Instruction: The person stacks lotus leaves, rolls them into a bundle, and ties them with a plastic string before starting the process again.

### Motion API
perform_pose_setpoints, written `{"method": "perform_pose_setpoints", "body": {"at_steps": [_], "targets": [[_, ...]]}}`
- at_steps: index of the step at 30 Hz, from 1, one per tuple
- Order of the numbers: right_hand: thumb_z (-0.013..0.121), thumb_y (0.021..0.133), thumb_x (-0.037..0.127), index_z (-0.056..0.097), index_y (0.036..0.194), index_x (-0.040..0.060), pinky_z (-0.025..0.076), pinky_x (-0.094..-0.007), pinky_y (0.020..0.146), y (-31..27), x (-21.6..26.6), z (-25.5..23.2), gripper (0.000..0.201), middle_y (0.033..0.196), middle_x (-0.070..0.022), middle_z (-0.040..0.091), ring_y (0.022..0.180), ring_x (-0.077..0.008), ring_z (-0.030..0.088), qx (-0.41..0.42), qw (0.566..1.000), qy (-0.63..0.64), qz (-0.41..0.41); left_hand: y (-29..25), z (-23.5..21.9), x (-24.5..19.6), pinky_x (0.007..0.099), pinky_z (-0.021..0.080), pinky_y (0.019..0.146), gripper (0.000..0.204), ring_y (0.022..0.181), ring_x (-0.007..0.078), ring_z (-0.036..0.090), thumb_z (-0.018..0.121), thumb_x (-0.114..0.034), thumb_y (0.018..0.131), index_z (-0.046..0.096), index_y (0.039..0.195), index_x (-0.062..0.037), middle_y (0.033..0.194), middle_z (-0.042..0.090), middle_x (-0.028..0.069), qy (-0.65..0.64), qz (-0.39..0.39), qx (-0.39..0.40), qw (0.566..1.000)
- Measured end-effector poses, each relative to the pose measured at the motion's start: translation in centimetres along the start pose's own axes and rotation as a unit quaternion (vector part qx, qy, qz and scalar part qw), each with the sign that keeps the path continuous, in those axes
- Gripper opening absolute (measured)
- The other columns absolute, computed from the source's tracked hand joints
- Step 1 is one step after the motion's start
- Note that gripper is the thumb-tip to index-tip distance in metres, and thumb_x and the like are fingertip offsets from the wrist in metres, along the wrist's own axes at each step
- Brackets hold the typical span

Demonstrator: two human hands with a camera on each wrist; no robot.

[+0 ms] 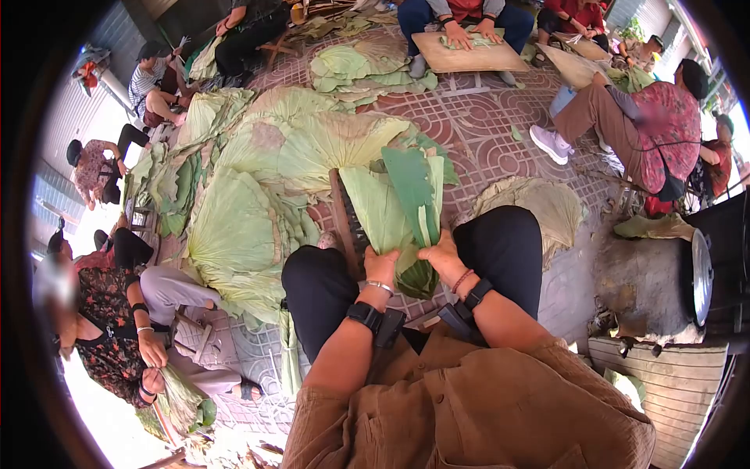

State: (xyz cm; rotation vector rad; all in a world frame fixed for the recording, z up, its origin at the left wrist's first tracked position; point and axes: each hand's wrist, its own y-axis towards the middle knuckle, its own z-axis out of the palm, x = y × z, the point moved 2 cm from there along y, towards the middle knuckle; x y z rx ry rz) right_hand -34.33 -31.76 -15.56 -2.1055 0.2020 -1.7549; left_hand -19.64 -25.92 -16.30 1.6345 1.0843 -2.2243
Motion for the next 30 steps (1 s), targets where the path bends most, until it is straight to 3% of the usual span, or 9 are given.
{"method": "perform_pose_setpoints", "body": {"at_steps": [6, 10, 12, 15, 19, 22, 24, 27, 30], "targets": [[0.059, 0.073, 0.002, 0.05, 0.104, 0.0007, 0.045, -0.0303, 0.071, -1.2, 2.8, 0.0, 0.032, 0.091, -0.0074, 0.058, 0.079, -0.0169, 0.054, 0.018, 0.983, 0.175, -0.054, -0.7, 0.9, -2.5, 0.0332, 0.05, 0.072, 0.036, 0.083, 0.0213, 0.06, 0.06, 0.002, 0.074, 0.049, 0.108, -0.0001, 0.098, 0.06, 0.0121, -0.157, 0.1, 0.016, 0.982], [0.056, 0.078, 0.01, 0.053, 0.103, 0.0021, 0.044, -0.0301, 0.069, -0.7, 2.7, 0.6, 0.026, 0.089, -0.0061, 0.058, 0.077, -0.0143, 0.053, 0.017, 0.977, 0.203, -0.059, -0.5, 0.2, -2.9, 0.0327, 0.049, 0.074, 0.044, 0.083, 0.0223, 0.059, 0.065, -0.005, 0.074, 0.046, 0.113, 0.001, 0.101, 0.058, 0.0142, -0.133, 0.085, -0.043, 0.987], [0.056, 0.079, 0.01, 0.053, 0.103, 0.0021, 0.044, -0.0302, 0.07, -0.1, 2.1, 0.9, 0.026, 0.09, -0.0062, 0.058, 0.077, -0.015, 0.053, 0.01, 0.981, 0.189, -0.043, -1.1, 0.1, -3.2, 0.0331, 0.047, 0.082, 0.07, 0.093, 0.0256, 0.056, 0.073, -0.012, 0.069, 0.032, 0.125, 0.0014, 0.109, 0.053, 0.0179, 0.024, 0.056, -0.126, 0.99], [0.054, 0.08, 0.011, 0.054, 0.104, 0.002, 0.044, -0.0312, 0.071, 0.6, 1.3, 0.8, 0.026, 0.091, -0.0072, 0.059, 0.08, -0.0172, 0.055, 0.022, 0.977, 0.211, 0.018, -1.5, 0.5, -2.6, 0.0331, 0.042, 0.089, 0.095, 0.103, 0.0279, 0.051, 0.079, -0.015, 0.062, 0.016, 0.132, 0.0007, 0.117, 0.047, 0.0206, 0.091, 0.108, -0.099, 0.985], [0.05, 0.083, 0.007, 0.054, 0.103, -0.0003, 0.048, -0.0342, 0.073, 0.4, 1.3, 0.5, 0.022, 0.092, -0.0092, 0.06, 0.08, -0.0223, 0.059, 0.046, 0.953, 0.297, 0.027, -1.9, 0.2, -2.1, 0.0331, 0.039, 0.092, 0.101, 0.109, 0.0278, 0.047, 0.078, -0.011, 0.062, 0.007, 0.134, -0.0016, 0.121, 0.043, 0.0224, 0.336, 0.063, -0.109, 0.933], [0.049, 0.084, 0.008, 0.053, 0.105, -0.0002, 0.048, -0.0362, 0.076, 0.4, 1.8, 0.5, 0.023, 0.096, -0.0097, 0.059, 0.085, -0.023, 0.058, 0.053, 0.952, 0.302, 0.025, 0.0, -0.4, -0.2, 0.0337, 0.04, 0.09, 0.087, 0.104, 0.0307, 0.052, 0.07, -0.003, 0.066, 0.015, 0.133, -0.0058, 0.115, 0.049, 0.0217, 0.166, 0.151, -0.116, 0.968], [0.047, 0.085, 0.008, 0.05, 0.109, 0.0, 0.047, -0.0391, 0.081, 0.4, 1.8, 0.3, 0.026, 0.103, -0.0113, 0.057, 0.092, -0.0247, 0.057, 0.057, 0.941, 0.332, 0.04, 0.7, -0.7, 0.2, 0.0338, 0.042, 0.085, 0.057, 0.097, 0.0237, 0.053, 0.061, -0.01, 0.079, 0.031, 0.127, -0.0016, 0.109, 0.053, 0.0174, 0.098, 0.091, -0.134, 0.982], [0.045, 0.086, 0.009, 0.047, 0.113, -0.0002, 0.045, -0.0427, 0.084, 0.6, 1.4, 0.3, 0.028, 0.108, -0.013, 0.054, 0.098, -0.0272, 0.054, 0.056, 0.935, 0.343, 0.07, 0.4, -0.9, -0.1, 0.0323, 0.043, 0.081, 0.037, 0.091, 0.0224, 0.056, 0.051, -0.021, 0.087, 0.044, 0.117, -0.0003, 0.1, 0.057, 0.013, 0.042, 0.044, -0.149, 0.987], [0.042, 0.087, 0.009, 0.045, 0.114, -0.0014, 0.045, -0.045, 0.085, 0.2, 1.7, 0.3, 0.029, 0.109, -0.0138, 0.054, 0.1, -0.0291, 0.054, 0.063, 0.932, 0.347, 0.091, 1.4, -1.5, 0.8, 0.035, 0.046, 0.071, 0.04, 0.081, 0.0255, 0.059, 0.044, -0.032, 0.089, 0.049, 0.114, -0.001, 0.094, 0.059, 0.012, -0.009, 0.022, -0.161, 0.987]]}}
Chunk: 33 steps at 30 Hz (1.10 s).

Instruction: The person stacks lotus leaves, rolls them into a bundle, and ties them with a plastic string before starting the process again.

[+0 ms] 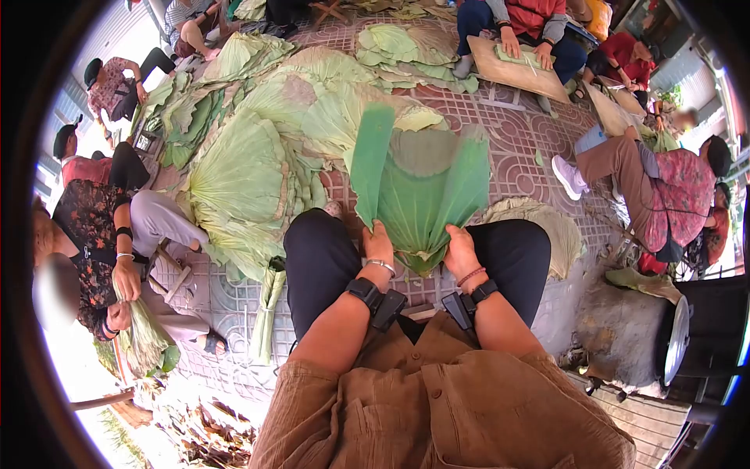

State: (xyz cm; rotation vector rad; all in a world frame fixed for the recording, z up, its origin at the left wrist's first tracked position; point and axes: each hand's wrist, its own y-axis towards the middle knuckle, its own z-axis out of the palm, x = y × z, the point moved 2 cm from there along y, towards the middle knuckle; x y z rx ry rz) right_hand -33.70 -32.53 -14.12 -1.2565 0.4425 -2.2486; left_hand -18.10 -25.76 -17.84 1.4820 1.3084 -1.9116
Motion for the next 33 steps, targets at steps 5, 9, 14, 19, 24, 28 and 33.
{"method": "perform_pose_setpoints", "body": {"at_steps": [5, 9, 14, 19, 24, 28, 33], "targets": [[0.039, 0.089, 0.01, 0.044, 0.115, -0.003, 0.046, -0.0472, 0.085, 0.4, -0.4, -0.6, 0.029, 0.11, -0.0156, 0.054, 0.099, -0.0314, 0.055, -0.004, 1.0, -0.015, -0.007, -2.3, -0.6, -3.4, 0.0416, 0.046, 0.056, 0.044, 0.065, 0.0291, 0.059, 0.04, -0.039, 0.088, 0.051, 0.109, -0.0016, 0.089, 0.059, 0.0142, -0.128, -0.152, 0.044, 0.979], [0.041, 0.088, 0.008, 0.046, 0.114, -0.0033, 0.045, -0.0445, 0.085, 1.3, -1.0, -1.6, 0.029, 0.111, -0.0148, 0.054, 0.097, -0.0305, 0.055, -0.001, 0.999, -0.018, -0.05, -2.0, -0.6, -2.0, 0.0494, 0.047, 0.064, 0.046, 0.085, 0.0321, 0.059, 0.047, -0.041, 0.088, 0.048, 0.114, -0.0033, 0.104, 0.058, 0.0144, -0.192, -0.239, 0.081, 0.948], [0.045, 0.088, 0.011, 0.048, 0.113, 0.0004, 0.045, -0.0421, 0.083, 0.8, -0.9, -0.8, 0.028, 0.107, -0.0105, 0.056, 0.094, -0.0266, 0.055, -0.014, 0.999, 0.032, -0.011, -3.5, -0.6, -2.2, 0.0541, 0.033, 0.098, 0.061, 0.121, 0.0353, 0.038, 0.026, -0.054, 0.091, 0.033, 0.133, -0.0101, 0.135, 0.037, 0.0136, -0.255, -0.356, 0.231, 0.869], [0.063, 0.08, 0.019, 0.049, 0.116, 0.0018, 0.051, -0.0409, 0.075, -1.8, 0.7, 1.1, 0.043, 0.107, -0.0116, 0.058, 0.095, -0.0248, 0.058, -0.01, 0.997, -0.058, 0.04, -2.0, -0.4, -0.9, 0.0552, 0.034, 0.096, 0.061, 0.12, 0.0356, 0.039, 0.026, -0.054, 0.091, 0.034, 0.133, -0.0105, 0.135, 0.037, 0.0131, -0.227, -0.318, 0.256, 0.884], [0.068, 0.074, 0.01, 0.054, 0.111, -0.0004, 0.051, -0.0404, 0.074, -2.3, 0.6, 1.1, 0.04, 0.1, -0.0122, 0.061, 0.091, -0.0246, 0.06, 0.036, 0.993, -0.102, 0.038, -1.2, -0.5, -0.5, 0.0565, 0.035, 0.094, 0.061, 0.118, 0.0352, 0.04, 0.034, -0.053, 0.09, 0.035, 0.131, -0.0092, 0.133, 0.038, 0.0135, -0.252, -0.258, 0.242, 0.901], [0.066, 0.074, 0.003, 0.056, 0.109, -0.0011, 0.047, -0.0344, 0.082, -1.3, -0.2, 1.6, 0.036, 0.101, -0.0095, 0.062, 0.091, -0.0207, 0.059, 0.054, 0.995, -0.082, -0.022, -1.8, -0.3, -1.3, 0.0528, 0.037, 0.094, 0.057, 0.115, 0.0339, 0.043, 0.04, -0.052, 0.088, 0.039, 0.129, -0.0109, 0.13, 0.042, 0.0126, -0.29, -0.292, 0.296, 0.862], [0.064, 0.075, 0.002, 0.056, 0.11, -0.0001, 0.043, -0.0299, 0.085, -1.3, -0.5, 2.1, 0.035, 0.103, -0.0071, 0.061, 0.091, -0.0175, 0.057, 0.051, 0.991, -0.116, -0.046, -1.7, -0.3, 0.7, 0.052, 0.043, 0.083, 0.046, 0.106, 0.0308, 0.05, 0.054, -0.045, 0.084, 0.048, 0.118, -0.0143, 0.117, 0.053, 0.0084, -0.216, -0.363, 0.287, 0.86]]}}
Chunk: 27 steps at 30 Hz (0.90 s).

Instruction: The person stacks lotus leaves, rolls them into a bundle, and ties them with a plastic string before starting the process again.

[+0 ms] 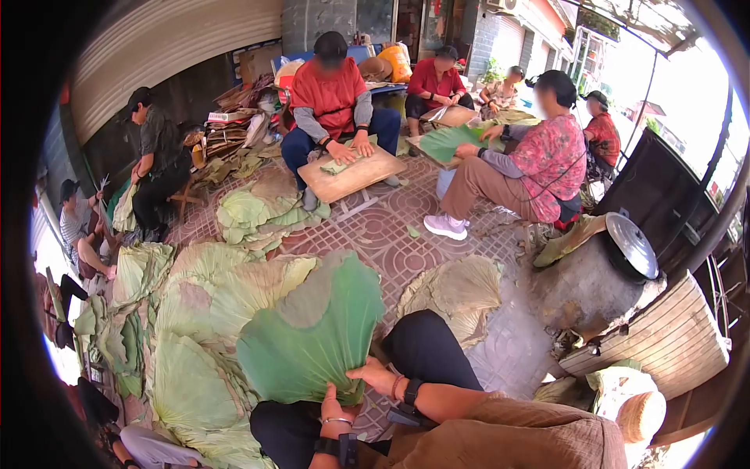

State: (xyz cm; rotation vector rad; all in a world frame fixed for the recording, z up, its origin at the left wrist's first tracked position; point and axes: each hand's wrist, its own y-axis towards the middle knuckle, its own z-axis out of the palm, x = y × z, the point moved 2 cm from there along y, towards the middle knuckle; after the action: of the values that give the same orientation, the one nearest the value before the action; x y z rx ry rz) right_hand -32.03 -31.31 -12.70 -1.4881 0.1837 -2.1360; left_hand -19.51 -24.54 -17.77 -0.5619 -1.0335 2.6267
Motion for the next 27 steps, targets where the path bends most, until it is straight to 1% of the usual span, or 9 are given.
{"method": "perform_pose_setpoints", "body": {"at_steps": [2, 3, 5, 7, 13, 16, 18, 22, 27], "targets": [[0.065, 0.075, 0.003, 0.056, 0.11, 0.0018, 0.045, -0.032, 0.082, 0.0, -0.1, -0.3, 0.036, 0.102, -0.0071, 0.061, 0.09, -0.0184, 0.058, -0.005, 1.0, -0.01, -0.006, 0.4, -0.4, 0.1, 0.0525, 0.045, 0.077, 0.042, 0.101, 0.0312, 0.053, 0.056, -0.041, 0.085, 0.049, 0.116, -0.0135, 0.113, 0.055, 0.0082, 0.01, 0.001, -0.05, 0.999], [0.065, 0.075, 0.006, 0.056, 0.11, 0.0028, 0.047, -0.0336, 0.079, -0.3, 0.3, -0.1, 0.036, 0.101, -0.0073, 0.061, 0.09, -0.019, 0.058, -0.016, 1.0, -0.001, 0.024, -0.3, 0.3, 0.1, 0.0465, 0.05, 0.077, 0.038, 0.099, 0.0297, 0.055, 0.051, -0.035, 0.089, 0.047, 0.118, -0.0111, 0.113, 0.055, 0.0091, 0.017, 0.018, -0.048, 0.999], [0.066, 0.076, 0.008, 0.056, 0.11, 0.0037, 0.048, -0.0353, 0.076, -0.9, 1.2, 0.2, 0.036, 0.099, -0.0075, 0.061, 0.089, -0.0196, 0.059, -0.024, 0.998, 0.008, 0.054, -0.4, 0.8, 0.1, 0.0467, 0.05, 0.076, 0.037, 0.099, 0.0298, 0.056, 0.05, -0.033, 0.089, 0.047, 0.118, -0.0106, 0.113, 0.055, 0.0098, 0.016, 0.027, -0.051, 0.998], [0.066, 0.076, 0.013, 0.056, 0.11, 0.0055, 0.05, -0.0381, 0.071, -1.7, 2.4, 0.6, 0.037, 0.097, -0.007, 0.061, 0.088, -0.0205, 0.059, -0.03, 0.986, -0.023, 0.161, -0.2, 0.7, 0.0, 0.047, 0.05, 0.076, 0.036, 0.099, 0.0299, 0.056, 0.049, -0.032, 0.09, 0.046, 0.119, -0.0101, 0.113, 0.055, 0.0105, 0.016, 0.034, -0.056, 0.998], [0.067, 0.076, 0.019, 0.058, 0.107, 0.006, 0.051, -0.0382, 0.066, -0.3, 0.2, 0.1, 0.035, 0.095, -0.0058, 0.062, 0.084, -0.0204, 0.06, 0.029, 0.997, 0.024, 0.064, 0.5, -0.1, -0.4, 0.0485, 0.05, 0.075, 0.032, 0.098, 0.0292, 0.056, 0.054, -0.027, 0.088, 0.05, 0.113, -0.0067, 0.11, 0.056, 0.01, 0.022, 0.094, -0.03, 0.995], [0.066, 0.077, 0.02, 0.059, 0.106, 0.0052, 0.051, -0.0356, 0.063, -0.7, 0.4, 0.3, 0.033, 0.094, -0.0057, 0.063, 0.08, -0.019, 0.061, 0.02, 0.998, 0.006, 0.062, -0.9, 1.2, -0.2, 0.047, 0.048, 0.074, 0.031, 0.095, 0.0264, 0.055, 0.055, -0.031, 0.087, 0.052, 0.111, -0.011, 0.106, 0.057, 0.0064, 0.005, 0.068, -0.008, 0.998], [0.066, 0.078, 0.02, 0.059, 0.106, 0.0048, 0.051, -0.0349, 0.063, -1.1, 0.9, 0.4, 0.033, 0.093, -0.0056, 0.063, 0.08, -0.0186, 0.061, 0.016, 0.998, -0.004, 0.058, -1.8, 1.8, 0.1, 0.0437, 0.045, 0.073, 0.032, 0.092, 0.0235, 0.054, 0.056, -0.038, 0.085, 0.052, 0.109, -0.0162, 0.102, 0.058, 0.0023, 0.013, -0.042, -0.101, 0.994], [0.065, 0.078, 0.021, 0.058, 0.106, 0.0041, 0.05, -0.0342, 0.06, -0.8, 0.8, 0.1, 0.033, 0.093, -0.0054, 0.063, 0.079, -0.0183, 0.061, 0.014, 0.998, -0.025, 0.062, -0.5, 1.1, 0.8, 0.04, 0.041, 0.072, 0.031, 0.092, 0.0225, 0.054, 0.053, -0.04, 0.086, 0.052, 0.11, -0.0194, 0.106, 0.058, 0.0005, 0.01, -0.049, -0.092, 0.994], [0.065, 0.079, 0.019, 0.059, 0.105, 0.0041, 0.05, -0.0317, 0.058, -0.6, 0.2, -0.1, 0.03, 0.09, -0.0063, 0.063, 0.075, -0.0173, 0.061, 0.013, 0.997, -0.021, 0.075, 1.0, -0.3, 0.9, 0.0467, 0.044, 0.071, 0.036, 0.094, 0.0221, 0.054, 0.057, -0.039, 0.084, 0.052, 0.111, -0.0158, 0.104, 0.058, 0.0039, 0.023, 0.03, -0.045, 0.998]]}}
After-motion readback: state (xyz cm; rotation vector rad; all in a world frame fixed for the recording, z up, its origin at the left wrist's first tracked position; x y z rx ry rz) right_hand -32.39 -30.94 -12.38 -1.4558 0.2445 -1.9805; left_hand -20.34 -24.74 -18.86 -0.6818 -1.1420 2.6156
